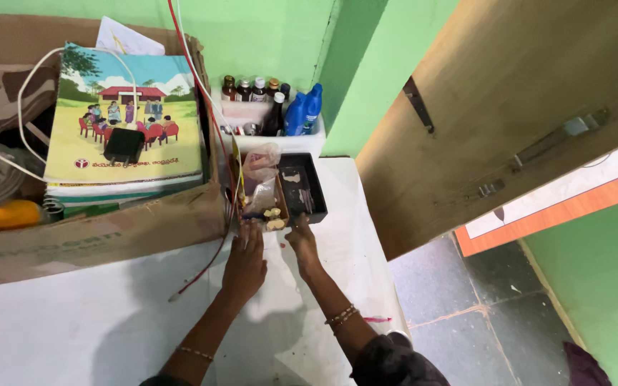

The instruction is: The person picks up a potted artificial red flower arrangement from a cluttered table, adjusts the petals and stems by hand, and places the pot back on the table.

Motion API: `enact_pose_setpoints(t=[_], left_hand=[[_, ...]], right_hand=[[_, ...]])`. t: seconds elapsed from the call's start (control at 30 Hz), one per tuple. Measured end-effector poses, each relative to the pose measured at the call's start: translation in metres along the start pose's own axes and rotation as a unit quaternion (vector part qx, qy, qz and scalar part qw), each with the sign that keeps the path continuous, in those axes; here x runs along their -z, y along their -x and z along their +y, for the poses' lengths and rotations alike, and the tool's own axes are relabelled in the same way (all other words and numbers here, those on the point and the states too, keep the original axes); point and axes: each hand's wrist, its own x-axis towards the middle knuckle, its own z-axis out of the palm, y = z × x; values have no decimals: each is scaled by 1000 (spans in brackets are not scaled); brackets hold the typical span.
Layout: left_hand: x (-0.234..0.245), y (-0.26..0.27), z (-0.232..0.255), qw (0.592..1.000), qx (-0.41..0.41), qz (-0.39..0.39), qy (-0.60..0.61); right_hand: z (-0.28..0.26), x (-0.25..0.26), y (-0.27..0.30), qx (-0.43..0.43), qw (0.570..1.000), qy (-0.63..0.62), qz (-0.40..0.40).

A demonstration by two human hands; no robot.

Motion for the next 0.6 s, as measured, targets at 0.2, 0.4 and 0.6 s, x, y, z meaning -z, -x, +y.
enact_pose_setpoints(t=[0.2,0.4,0.6], left_hand=[[-40,-20,-29,982,-39,165,-87],[-32,-29,-32,993,-46,75,-78],[11,-9,-14,993,-66,57,-74]], right_hand=[[-15,-8,-14,-22,999,-23,-26],[-25,19,-11,-86,995,51,-22],[-24,29,10,-54,996,67,-14]])
